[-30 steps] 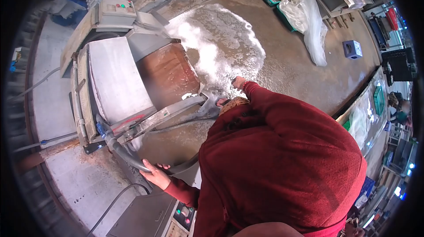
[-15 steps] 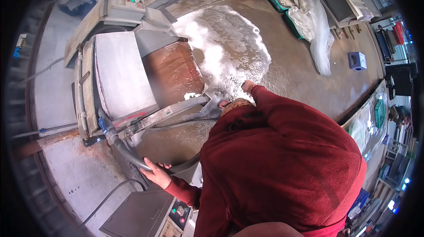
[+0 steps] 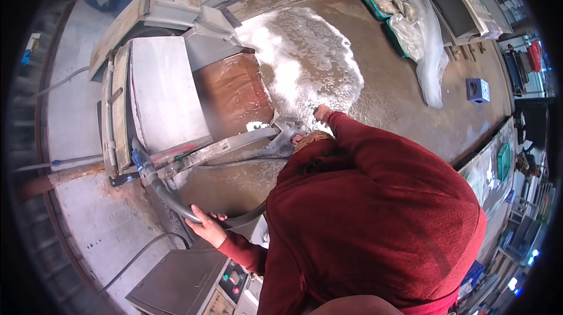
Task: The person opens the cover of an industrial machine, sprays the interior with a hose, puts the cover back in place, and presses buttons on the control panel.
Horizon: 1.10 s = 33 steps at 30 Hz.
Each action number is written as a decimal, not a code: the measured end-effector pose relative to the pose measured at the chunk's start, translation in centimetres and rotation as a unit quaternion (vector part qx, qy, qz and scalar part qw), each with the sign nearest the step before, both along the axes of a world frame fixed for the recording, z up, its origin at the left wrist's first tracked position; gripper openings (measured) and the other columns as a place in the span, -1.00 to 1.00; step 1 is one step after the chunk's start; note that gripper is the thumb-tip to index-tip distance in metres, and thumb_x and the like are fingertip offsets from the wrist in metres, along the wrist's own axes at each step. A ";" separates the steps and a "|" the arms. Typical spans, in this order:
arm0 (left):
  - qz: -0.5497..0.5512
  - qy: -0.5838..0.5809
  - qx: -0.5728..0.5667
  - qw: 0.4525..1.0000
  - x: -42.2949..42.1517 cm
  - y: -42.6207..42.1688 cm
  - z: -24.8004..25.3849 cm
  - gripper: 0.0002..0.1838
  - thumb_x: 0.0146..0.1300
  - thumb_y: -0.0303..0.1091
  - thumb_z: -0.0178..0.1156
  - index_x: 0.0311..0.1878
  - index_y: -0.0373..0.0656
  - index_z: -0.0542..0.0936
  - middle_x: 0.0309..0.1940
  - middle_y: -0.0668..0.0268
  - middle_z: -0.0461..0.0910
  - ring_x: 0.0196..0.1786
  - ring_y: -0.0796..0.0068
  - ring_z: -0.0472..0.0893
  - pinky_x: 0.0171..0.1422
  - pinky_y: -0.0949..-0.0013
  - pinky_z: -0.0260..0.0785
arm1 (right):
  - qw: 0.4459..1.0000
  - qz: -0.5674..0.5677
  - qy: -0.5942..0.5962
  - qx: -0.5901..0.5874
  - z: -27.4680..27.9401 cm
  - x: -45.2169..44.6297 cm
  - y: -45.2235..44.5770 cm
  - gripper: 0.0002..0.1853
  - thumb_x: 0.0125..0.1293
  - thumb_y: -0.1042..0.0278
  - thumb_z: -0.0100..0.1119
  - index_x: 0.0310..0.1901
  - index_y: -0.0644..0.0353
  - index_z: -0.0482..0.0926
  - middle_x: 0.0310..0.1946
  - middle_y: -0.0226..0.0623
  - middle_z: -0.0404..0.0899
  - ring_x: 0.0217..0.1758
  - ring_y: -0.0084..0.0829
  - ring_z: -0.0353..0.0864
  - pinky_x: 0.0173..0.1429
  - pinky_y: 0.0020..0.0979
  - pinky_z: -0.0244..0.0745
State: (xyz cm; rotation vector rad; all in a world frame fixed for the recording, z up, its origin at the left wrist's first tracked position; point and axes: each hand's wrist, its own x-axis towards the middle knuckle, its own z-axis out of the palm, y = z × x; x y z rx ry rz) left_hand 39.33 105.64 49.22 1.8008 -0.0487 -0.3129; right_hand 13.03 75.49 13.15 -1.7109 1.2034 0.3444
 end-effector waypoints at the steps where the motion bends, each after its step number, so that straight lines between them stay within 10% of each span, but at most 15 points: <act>1: -0.022 0.015 -0.004 1.000 0.1 0.0 -0.1 -0.64 0.25 -0.14 0.04 -0.09 -0.16 0.21 -0.76 0.38 0.19 -0.82 0.60 0.22 -0.80 0.48 0.14 | 0.999 -0.037 0.005 -0.021 -0.9 0.0 -0.1 -0.77 0.05 0.39 -0.02 -0.42 0.36 0.59 -0.52 -0.09 0.58 -0.53 -0.27 0.60 -0.50 -0.27 0.55; 4: 0.031 0.042 -0.029 0.998 -0.4 0.4 0.3 -0.71 0.24 -0.20 0.05 -0.16 -0.16 0.24 -0.75 0.41 0.20 -0.80 0.64 0.22 -0.80 0.51 0.12 | 0.992 0.058 0.032 -0.109 -4.1 -1.2 -0.5 -0.76 0.03 0.26 0.02 -0.42 0.22 0.61 -0.52 -0.14 0.59 -0.51 -0.29 0.59 -0.36 -0.28 0.50; 5: 0.044 0.038 -0.015 0.998 -0.6 0.4 0.4 -0.71 0.23 -0.20 0.07 -0.15 -0.17 0.26 -0.74 0.42 0.21 -0.80 0.65 0.23 -0.79 0.52 0.12 | 0.834 0.432 -0.051 -0.340 -7.3 -2.9 -1.5 -0.79 0.00 0.28 0.04 -0.56 0.23 0.59 -0.53 -0.09 0.56 -0.45 -0.19 0.58 -0.37 -0.28 0.49; 6: 0.049 0.037 0.000 0.998 -0.3 0.2 0.5 -0.70 0.22 -0.21 0.09 -0.13 -0.17 0.28 -0.74 0.43 0.23 -0.79 0.65 0.23 -0.79 0.54 0.12 | 0.989 0.129 0.011 -0.075 -6.0 -2.2 -1.4 -0.79 0.08 0.31 -0.03 -0.44 0.22 0.57 -0.44 -0.11 0.57 -0.40 -0.24 0.59 -0.39 -0.26 0.51; 7: 0.047 0.015 0.006 0.999 -0.1 0.0 0.5 -0.67 0.22 -0.20 0.09 -0.10 -0.19 0.29 -0.74 0.44 0.27 -0.80 0.63 0.27 -0.78 0.52 0.14 | 0.970 -0.171 -0.029 0.173 0.0 -1.6 0.4 -0.76 0.15 0.31 -0.09 -0.24 0.23 0.50 -0.33 -0.11 0.55 -0.36 -0.25 0.58 -0.40 -0.17 0.52; 8: 0.046 0.015 0.053 0.997 -0.2 0.2 0.8 -0.63 0.21 -0.18 0.10 -0.07 -0.22 0.29 -0.74 0.40 0.33 -0.81 0.61 0.33 -0.77 0.49 0.17 | 0.960 -0.199 -0.003 0.198 -0.9 -1.7 -0.1 -0.73 0.19 0.31 -0.13 -0.13 0.24 0.42 -0.29 -0.14 0.53 -0.33 -0.24 0.56 -0.43 -0.13 0.52; 26: 0.039 -0.028 0.084 0.995 -0.2 -0.4 1.0 -0.69 0.22 -0.20 0.09 -0.16 -0.23 0.29 -0.76 0.35 0.34 -0.82 0.57 0.35 -0.76 0.46 0.19 | 0.980 -0.018 -0.014 0.198 2.3 3.1 -1.6 -0.66 0.23 0.36 -0.12 0.06 0.14 0.36 -0.19 -0.12 0.55 -0.27 -0.14 0.58 -0.30 -0.09 0.55; 33: 0.031 -0.012 0.107 0.994 -0.3 -0.8 1.4 -0.67 0.23 -0.17 0.07 -0.16 -0.21 0.28 -0.77 0.33 0.37 -0.83 0.54 0.38 -0.74 0.44 0.21 | 0.963 -0.111 0.003 0.244 1.0 2.7 -0.8 -0.67 0.16 0.35 -0.05 0.00 0.06 0.38 -0.30 -0.17 0.56 -0.30 -0.25 0.55 -0.30 -0.09 0.52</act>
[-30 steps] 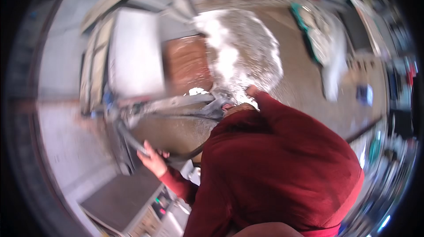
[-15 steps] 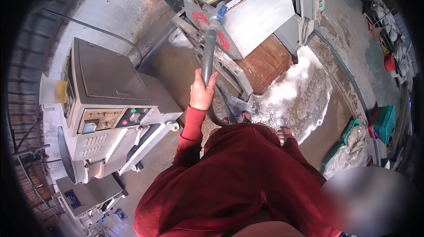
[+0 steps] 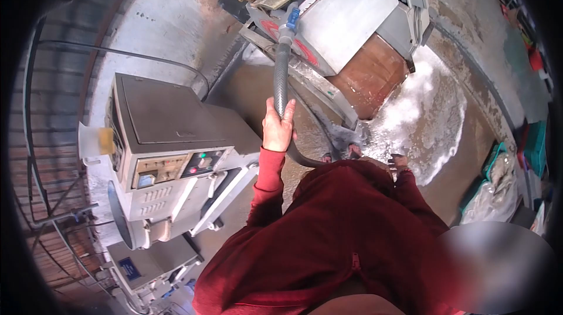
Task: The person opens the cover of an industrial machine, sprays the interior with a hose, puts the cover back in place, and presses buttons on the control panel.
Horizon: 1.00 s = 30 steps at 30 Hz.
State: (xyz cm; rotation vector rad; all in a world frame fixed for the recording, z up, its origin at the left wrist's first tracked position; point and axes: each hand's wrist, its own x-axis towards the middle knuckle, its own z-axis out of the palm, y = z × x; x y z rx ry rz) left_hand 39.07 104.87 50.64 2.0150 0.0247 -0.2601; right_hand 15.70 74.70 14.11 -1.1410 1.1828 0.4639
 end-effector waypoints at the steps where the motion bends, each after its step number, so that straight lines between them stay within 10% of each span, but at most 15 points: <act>1: 0.001 0.009 0.006 1.000 -0.1 -0.2 0.2 -0.68 0.23 -0.17 0.07 -0.17 -0.22 0.27 -0.78 0.33 0.37 -0.83 0.55 0.38 -0.74 0.44 0.20 | 1.000 0.000 -0.003 0.003 -0.9 -0.6 0.0 -0.68 0.16 0.33 -0.05 -0.01 0.05 0.38 -0.30 -0.17 0.56 -0.29 -0.26 0.55 -0.29 -0.09 0.52; 7: -0.011 -0.003 -0.052 0.999 0.1 -0.3 -1.2 -0.72 0.26 -0.21 0.04 -0.22 -0.20 0.24 -0.72 0.38 0.26 -0.82 0.60 0.28 -0.80 0.48 0.20 | 0.997 -0.023 0.070 0.009 -6.8 -2.5 -0.5 -0.57 0.17 0.08 0.01 0.06 0.05 0.37 -0.11 -0.14 0.49 -0.21 -0.10 0.51 -0.27 -0.05 0.40; 19: 0.045 0.029 -0.025 0.998 -0.8 -2.3 0.2 -0.73 0.25 -0.20 0.04 -0.21 -0.16 0.24 -0.78 0.40 0.24 -0.83 0.58 0.29 -0.80 0.48 0.16 | 0.995 -0.080 0.013 0.055 -3.3 -1.9 -2.7 -0.57 0.24 0.20 -0.08 0.15 0.04 0.26 -0.04 -0.15 0.43 -0.16 -0.09 0.48 -0.16 -0.01 0.46; 24: 0.058 0.085 -0.045 0.994 -1.1 -2.5 0.2 -0.64 0.26 -0.17 0.02 -0.01 -0.14 0.21 -0.75 0.38 0.18 -0.78 0.63 0.14 -0.78 0.50 0.05 | 0.914 0.263 0.005 -0.309 -6.3 -3.5 -1.0 -0.67 0.10 0.24 -0.05 -0.10 0.13 0.44 -0.18 -0.08 0.50 -0.17 -0.13 0.53 -0.13 -0.12 0.46; 30: 0.024 0.007 -0.032 0.999 -2.6 -0.9 -2.2 -0.36 0.23 -0.02 0.02 0.18 -0.24 0.05 -0.74 0.26 0.25 -0.80 0.52 0.20 -0.77 0.46 0.10 | 0.938 0.102 0.064 -0.325 -0.9 -1.3 -1.7 -0.72 -0.05 0.25 0.00 -0.36 0.21 0.61 -0.37 -0.03 0.58 -0.23 -0.16 0.58 -0.12 -0.24 0.46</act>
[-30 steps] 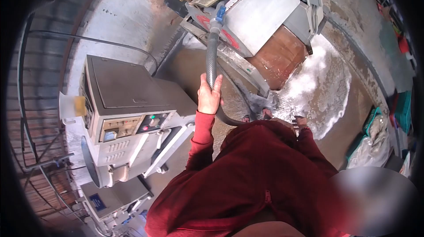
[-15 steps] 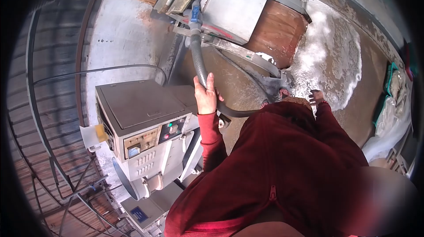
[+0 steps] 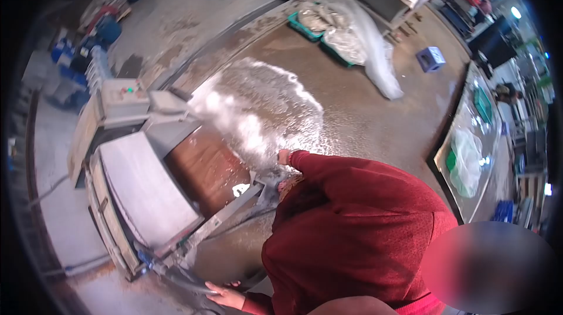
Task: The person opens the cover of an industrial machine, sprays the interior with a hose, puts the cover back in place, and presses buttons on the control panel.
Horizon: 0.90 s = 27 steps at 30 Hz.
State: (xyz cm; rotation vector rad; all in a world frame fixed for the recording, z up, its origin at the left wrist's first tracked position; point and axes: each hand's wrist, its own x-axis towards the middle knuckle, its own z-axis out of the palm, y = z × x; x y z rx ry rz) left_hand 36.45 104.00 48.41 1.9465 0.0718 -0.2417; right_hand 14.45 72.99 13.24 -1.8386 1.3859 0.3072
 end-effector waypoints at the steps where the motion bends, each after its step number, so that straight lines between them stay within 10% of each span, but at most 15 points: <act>1: -0.012 0.021 0.005 1.000 2.6 0.9 -0.5 -0.20 0.20 0.04 0.03 0.32 -0.21 -0.08 -0.75 0.22 0.28 -0.80 0.47 0.23 -0.76 0.42 0.11 | 0.999 -0.031 -0.006 -0.004 0.6 0.5 0.1 -0.72 -0.06 0.22 0.02 -0.38 0.19 0.62 -0.41 -0.04 0.58 -0.28 -0.16 0.59 -0.13 -0.23 0.47; 10: -0.008 -0.017 0.093 0.995 4.1 1.7 -1.6 -0.28 0.15 0.09 0.07 0.20 -0.24 0.14 -0.47 0.01 0.36 -0.52 0.27 0.35 -0.45 0.32 0.19 | 0.989 -0.102 0.027 -0.100 0.8 -4.9 1.7 -0.79 -0.08 0.29 0.04 -0.49 0.20 0.61 -0.48 -0.04 0.57 -0.34 -0.11 0.59 -0.25 -0.20 0.47; 27: -0.086 0.000 0.058 0.995 1.1 0.5 3.2 -0.31 0.15 0.08 0.07 0.20 -0.19 0.16 -0.43 0.05 0.39 -0.55 0.31 0.36 -0.52 0.34 0.19 | 0.990 -0.105 0.038 -0.089 2.0 -8.3 5.6 -0.77 -0.06 0.33 -0.03 -0.48 0.21 0.61 -0.48 -0.03 0.57 -0.33 -0.10 0.59 -0.24 -0.19 0.48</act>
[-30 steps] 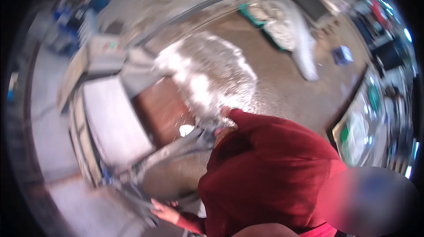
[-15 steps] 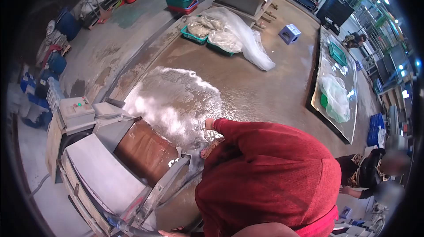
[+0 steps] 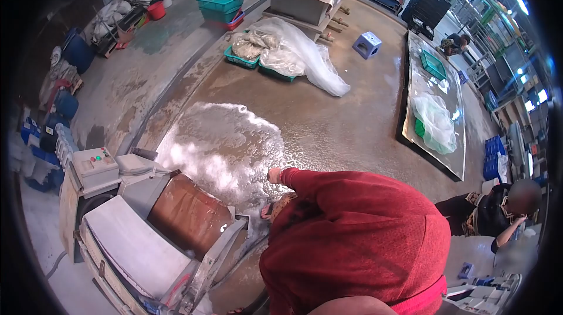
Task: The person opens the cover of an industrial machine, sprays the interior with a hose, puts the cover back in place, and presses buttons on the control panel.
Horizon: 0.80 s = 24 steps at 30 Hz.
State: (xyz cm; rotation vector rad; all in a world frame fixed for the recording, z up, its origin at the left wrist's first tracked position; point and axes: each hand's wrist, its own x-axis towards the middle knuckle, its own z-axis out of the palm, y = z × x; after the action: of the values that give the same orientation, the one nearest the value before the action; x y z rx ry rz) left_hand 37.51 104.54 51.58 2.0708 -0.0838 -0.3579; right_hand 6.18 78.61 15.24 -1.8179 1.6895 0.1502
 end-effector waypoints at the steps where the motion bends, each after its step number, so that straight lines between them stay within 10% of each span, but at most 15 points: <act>1: -0.002 -0.001 -0.001 1.000 0.4 0.3 -0.6 -0.31 0.15 0.08 0.07 0.20 -0.19 0.16 -0.43 0.05 0.40 -0.55 0.31 0.36 -0.53 0.34 0.19 | 1.000 -0.005 -0.016 0.003 0.0 -0.1 0.1 -0.78 -0.06 0.33 -0.03 -0.48 0.21 0.61 -0.48 -0.02 0.57 -0.34 -0.10 0.59 -0.24 -0.19 0.48; 24: -0.010 0.006 -0.036 0.999 0.9 0.6 -2.1 -0.36 0.15 0.06 0.07 0.19 -0.11 0.19 -0.37 0.11 0.44 -0.59 0.37 0.39 -0.63 0.37 0.20 | 0.999 0.027 0.026 0.003 2.6 -1.7 -0.1 -0.76 -0.03 0.32 -0.04 -0.44 0.22 0.61 -0.44 0.00 0.57 -0.29 -0.06 0.58 -0.20 -0.19 0.48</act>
State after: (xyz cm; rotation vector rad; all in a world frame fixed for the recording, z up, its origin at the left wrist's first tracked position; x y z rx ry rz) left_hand 38.41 105.12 49.52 1.9974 -0.1086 -0.3737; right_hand 4.49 78.53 17.81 -1.8704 1.6743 0.2273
